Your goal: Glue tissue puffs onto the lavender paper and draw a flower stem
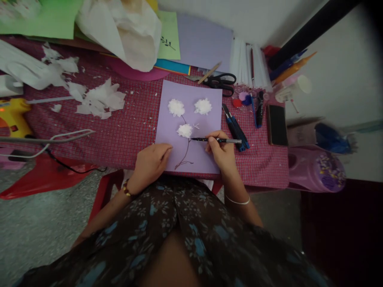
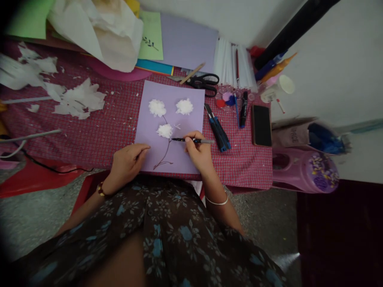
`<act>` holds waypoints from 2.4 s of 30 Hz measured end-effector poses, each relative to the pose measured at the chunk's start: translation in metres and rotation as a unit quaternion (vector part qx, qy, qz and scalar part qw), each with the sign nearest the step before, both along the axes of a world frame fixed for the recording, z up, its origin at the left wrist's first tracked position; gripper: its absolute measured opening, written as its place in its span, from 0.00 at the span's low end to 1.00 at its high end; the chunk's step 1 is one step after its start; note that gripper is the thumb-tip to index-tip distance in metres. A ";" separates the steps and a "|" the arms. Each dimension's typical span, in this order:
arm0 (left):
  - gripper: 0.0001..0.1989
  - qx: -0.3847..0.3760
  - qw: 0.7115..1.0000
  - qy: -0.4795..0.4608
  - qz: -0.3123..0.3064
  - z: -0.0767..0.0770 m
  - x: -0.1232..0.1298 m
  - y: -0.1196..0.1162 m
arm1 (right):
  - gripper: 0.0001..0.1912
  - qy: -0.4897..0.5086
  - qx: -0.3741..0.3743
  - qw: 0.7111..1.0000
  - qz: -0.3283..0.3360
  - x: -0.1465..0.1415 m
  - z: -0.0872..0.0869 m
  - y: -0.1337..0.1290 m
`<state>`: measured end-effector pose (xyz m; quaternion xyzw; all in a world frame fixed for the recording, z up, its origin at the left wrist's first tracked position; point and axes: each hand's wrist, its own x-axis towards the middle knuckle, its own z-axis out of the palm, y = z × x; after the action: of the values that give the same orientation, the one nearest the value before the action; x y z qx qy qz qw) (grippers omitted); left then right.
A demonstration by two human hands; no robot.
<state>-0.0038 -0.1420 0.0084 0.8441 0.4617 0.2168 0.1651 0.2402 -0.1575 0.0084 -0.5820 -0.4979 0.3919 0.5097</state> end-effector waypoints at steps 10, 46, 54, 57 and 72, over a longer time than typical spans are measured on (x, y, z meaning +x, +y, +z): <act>0.20 -0.013 0.996 -0.072 -0.052 0.001 -0.010 0.003 | 0.08 0.131 0.010 0.990 -0.056 0.001 0.000 0.004; 0.27 -0.216 0.890 -0.365 -0.166 0.051 -0.008 0.030 | 0.10 0.186 0.131 0.973 -0.043 -0.017 0.051 0.014; 0.30 -0.457 0.797 -0.326 -0.223 0.026 0.031 0.138 | 0.11 0.235 0.129 0.962 -0.051 -0.010 0.046 0.062; 0.27 -0.480 0.767 -0.383 -0.186 0.017 0.029 0.144 | 0.11 0.271 0.089 0.957 -0.056 -0.005 0.031 0.066; 0.38 -0.347 0.881 -0.224 -0.230 0.018 0.020 0.115 | 0.07 0.212 0.053 0.974 0.060 -0.012 0.024 0.054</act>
<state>0.0166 -0.0273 0.0261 0.7443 0.2511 0.1824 0.5914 0.2277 -0.1031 0.0322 -0.4269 -0.4323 0.5090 0.6097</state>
